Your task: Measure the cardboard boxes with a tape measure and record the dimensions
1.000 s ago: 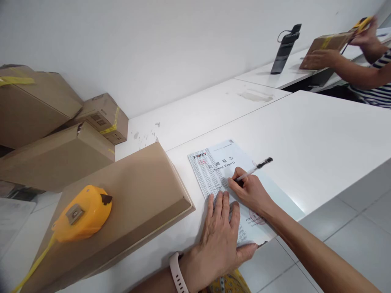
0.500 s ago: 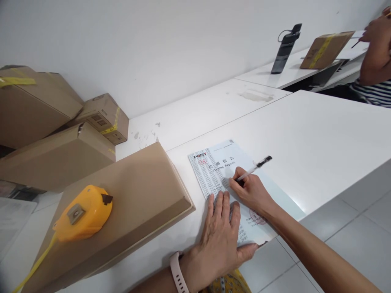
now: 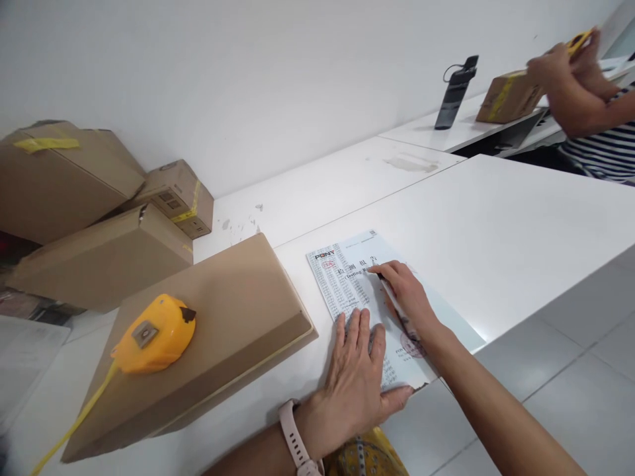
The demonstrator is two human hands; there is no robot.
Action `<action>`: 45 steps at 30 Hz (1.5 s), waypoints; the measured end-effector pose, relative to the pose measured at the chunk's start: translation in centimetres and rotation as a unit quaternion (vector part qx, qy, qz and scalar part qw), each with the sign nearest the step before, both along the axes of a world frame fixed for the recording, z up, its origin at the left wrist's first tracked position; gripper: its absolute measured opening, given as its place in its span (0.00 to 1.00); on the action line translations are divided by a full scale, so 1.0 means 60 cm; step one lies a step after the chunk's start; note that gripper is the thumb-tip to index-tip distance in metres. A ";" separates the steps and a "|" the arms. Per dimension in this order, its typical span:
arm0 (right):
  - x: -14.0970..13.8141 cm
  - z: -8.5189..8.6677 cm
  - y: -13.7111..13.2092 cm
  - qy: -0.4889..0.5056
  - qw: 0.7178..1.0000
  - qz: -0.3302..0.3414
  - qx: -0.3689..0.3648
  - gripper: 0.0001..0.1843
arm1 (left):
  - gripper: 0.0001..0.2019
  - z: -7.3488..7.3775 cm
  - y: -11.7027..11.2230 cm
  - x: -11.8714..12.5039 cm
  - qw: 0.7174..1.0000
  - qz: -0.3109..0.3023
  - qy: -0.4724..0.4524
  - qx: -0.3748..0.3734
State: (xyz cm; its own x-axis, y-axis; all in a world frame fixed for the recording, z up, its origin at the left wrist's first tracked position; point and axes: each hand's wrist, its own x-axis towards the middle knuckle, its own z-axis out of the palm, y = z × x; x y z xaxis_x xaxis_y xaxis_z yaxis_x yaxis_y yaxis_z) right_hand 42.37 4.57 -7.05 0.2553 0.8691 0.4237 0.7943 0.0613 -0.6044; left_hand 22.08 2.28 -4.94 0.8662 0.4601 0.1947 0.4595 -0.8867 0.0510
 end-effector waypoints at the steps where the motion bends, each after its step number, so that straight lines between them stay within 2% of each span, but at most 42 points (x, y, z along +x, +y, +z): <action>1: 0.002 -0.005 0.002 -0.030 1.000 0.005 0.000 0.18 | 0.40 0.002 -0.004 -0.001 1.000 0.001 -0.012 0.008; 4: 0.006 -0.021 0.010 -0.092 0.996 0.005 -0.002 0.24 | 0.32 0.027 -0.024 -0.012 0.995 -0.009 -0.080 0.051; 6: 0.008 -0.030 0.014 -0.110 0.994 0.001 -0.003 0.29 | 0.23 0.063 -0.037 -0.033 0.981 -0.014 -0.175 0.080; 8: 0.010 -0.035 0.015 -0.106 0.994 -0.014 -0.004 0.31 | 0.15 0.110 -0.040 -0.072 0.955 0.011 -0.279 0.098; 10: 0.012 -0.036 0.015 -0.087 0.996 -0.033 -0.004 0.30 | 0.12 0.157 -0.030 -0.126 0.931 0.073 -0.335 0.126; 13: 0.012 -0.030 0.013 -0.056 0.996 -0.068 0.003 0.25 | 0.17 0.204 0.005 -0.215 0.888 0.243 -0.342 0.190; 16: 0.005 -0.016 0.011 -0.045 0.992 -0.110 0.029 0.21 | 0.29 0.217 0.046 -0.276 0.865 0.386 -0.292 0.132; 19: -0.013 0.006 0.004 -0.036 0.984 -0.153 0.083 0.19 | 0.33 0.214 0.074 -0.294 0.846 0.434 -0.308 0.010; 22: -0.044 0.044 -0.017 -0.016 0.975 -0.176 0.133 0.19 | 0.30 0.218 0.073 -0.291 0.827 0.429 -0.359 -0.050; 24: -0.077 0.082 -0.039 0.025 0.976 -0.154 0.153 0.18 | 0.28 0.226 0.055 -0.291 0.817 0.406 -0.398 -0.093; 25: -0.097 0.105 -0.052 0.064 0.978 -0.125 0.152 0.17 | 0.28 0.231 0.043 -0.292 0.807 0.375 -0.431 -0.150; 27: -0.142 0.153 -0.075 0.182 0.975 -0.029 0.120 0.15 | 0.29 0.242 0.019 -0.296 0.761 0.280 -0.496 -0.310; 28: -0.166 0.178 -0.083 0.246 0.966 0.043 0.064 0.16 | 0.30 0.247 0.008 -0.297 0.730 0.230 -0.516 -0.386; 29: -0.189 0.202 -0.089 0.304 0.944 0.130 -0.015 0.20 | 0.32 0.251 0.000 -0.297 0.702 0.190 -0.524 -0.443; 31: -0.230 0.241 -0.092 0.403 0.868 0.258 -0.133 0.29 | 0.34 0.258 -0.009 -0.294 0.678 0.152 -0.521 -0.496; 33: -0.259 0.266 -0.088 0.444 0.802 0.341 -0.208 0.34 | 0.33 0.258 -0.012 -0.290 0.670 0.144 -0.518 -0.512; 34: -0.270 0.273 -0.086 0.447 0.785 0.365 -0.226 0.35 | 0.32 0.257 -0.012 -0.289 0.667 0.145 -0.519 -0.514; 35: -0.278 0.277 -0.084 0.440 0.781 0.377 -0.233 0.35 | 0.31 0.255 -0.013 -0.288 0.665 0.149 -0.521 -0.515; 39: -0.293 0.282 -0.079 0.408 0.812 0.354 -0.221 0.36 | 0.31 0.252 -0.018 -0.304 0.679 0.177 -0.519 -0.489; 41: -0.290 0.286 -0.070 0.416 0.813 0.347 -0.216 0.32 | 0.33 0.258 -0.016 -0.322 0.688 0.201 -0.517 -0.468; 43: -0.277 0.291 -0.049 0.434 0.816 0.330 -0.191 0.29 | 0.34 0.269 -0.006 -0.349 0.693 0.228 -0.522 -0.442; 45: -0.251 0.291 -0.014 0.451 0.834 0.285 -0.139 0.28 | 0.34 0.280 0.015 -0.382 0.703 0.258 -0.528 -0.401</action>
